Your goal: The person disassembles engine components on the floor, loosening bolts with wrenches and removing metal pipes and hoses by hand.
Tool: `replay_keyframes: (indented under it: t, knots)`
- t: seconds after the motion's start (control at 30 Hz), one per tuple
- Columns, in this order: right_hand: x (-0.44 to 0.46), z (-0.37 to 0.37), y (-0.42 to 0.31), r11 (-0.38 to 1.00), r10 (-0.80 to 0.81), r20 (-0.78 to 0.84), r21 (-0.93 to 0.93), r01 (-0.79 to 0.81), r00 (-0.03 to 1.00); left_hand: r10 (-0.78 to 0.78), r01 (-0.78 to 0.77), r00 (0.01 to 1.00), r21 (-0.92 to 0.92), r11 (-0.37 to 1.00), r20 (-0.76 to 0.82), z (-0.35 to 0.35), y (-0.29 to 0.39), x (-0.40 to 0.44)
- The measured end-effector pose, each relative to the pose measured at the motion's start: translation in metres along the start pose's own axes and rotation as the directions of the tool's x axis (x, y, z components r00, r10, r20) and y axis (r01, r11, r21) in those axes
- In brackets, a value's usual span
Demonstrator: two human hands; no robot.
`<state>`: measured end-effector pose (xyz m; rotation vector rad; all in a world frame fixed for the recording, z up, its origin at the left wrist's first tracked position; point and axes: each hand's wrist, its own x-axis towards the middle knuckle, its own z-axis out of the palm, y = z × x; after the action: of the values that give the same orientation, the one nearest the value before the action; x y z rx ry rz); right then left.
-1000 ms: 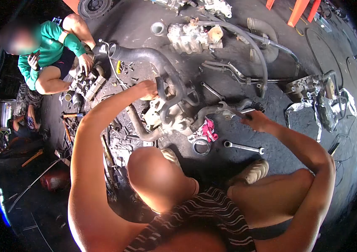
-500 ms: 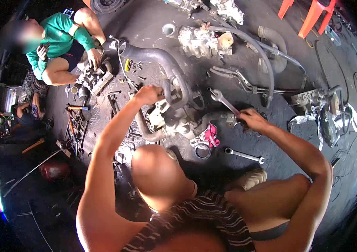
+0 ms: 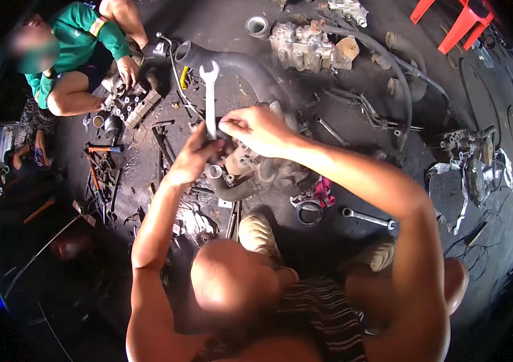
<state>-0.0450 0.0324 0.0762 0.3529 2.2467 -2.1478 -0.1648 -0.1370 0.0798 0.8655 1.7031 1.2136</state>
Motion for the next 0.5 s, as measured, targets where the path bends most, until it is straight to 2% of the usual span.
replay_keyframes:
  t: [0.03, 0.07, 0.1, 0.13, 0.17, 0.2, 0.23, 0.3, 0.4, 0.5]
  knots:
    - [0.000, -0.003, 0.009, 0.952, -0.249, -0.143, -0.217, 0.215, 0.958, 0.012, -0.002, 0.997, 0.132, 0.991, -0.075, -0.015, -0.007, -0.002]
    - [-0.002, -0.008, 0.019, 0.815, -0.499, -0.217, -0.448, 0.369, 0.839, -0.155, 0.180, 0.975, 0.150, 0.972, -0.161, -0.034, -0.013, -0.005]
    - [-0.004, -0.017, 0.038, 0.814, -0.521, -0.351, -0.478, 0.330, 0.778, -0.041, 0.112, 0.981, 0.379, 0.918, -0.192, -0.049, -0.023, -0.001]
    - [-0.011, -0.029, 0.055, 0.849, -0.468, -0.497, -0.483, 0.215, 0.731, 0.079, 0.050, 0.978, 0.589, 0.807, -0.191, -0.064, -0.034, 0.005]
    - [-0.022, -0.038, 0.070, 0.860, -0.420, -0.625, -0.506, 0.069, 0.657, 0.024, 0.060, 0.992, 0.623, 0.780, -0.126, -0.079, -0.039, 0.011]
    - [-0.031, -0.049, 0.097, 0.868, -0.421, -0.703, -0.495, 0.030, 0.573, -0.029, 0.059, 0.998, 0.658, 0.751, -0.057, -0.093, -0.044, 0.019]
    - [-0.045, -0.062, 0.123, 0.667, -0.570, -0.626, -0.731, -0.144, 0.532, -0.032, 0.051, 0.999, 0.653, 0.756, -0.042, -0.103, -0.051, 0.028]
    - [-0.070, -0.064, 0.156, 0.613, -0.502, -0.632, -0.742, -0.273, 0.590, 0.206, -0.227, 0.965, 0.915, 0.333, 0.164, -0.114, -0.070, 0.045]
    - [-0.088, -0.058, 0.192, 0.541, -0.432, -0.616, -0.761, -0.358, 0.658, 0.289, -0.387, 0.903, 0.895, 0.222, 0.319, -0.115, -0.073, 0.070]
    - [-0.087, -0.058, 0.208, 0.618, -0.395, -0.668, -0.701, -0.356, 0.630, 0.271, -0.425, 0.895, 0.865, 0.268, 0.355, -0.113, -0.074, 0.093]
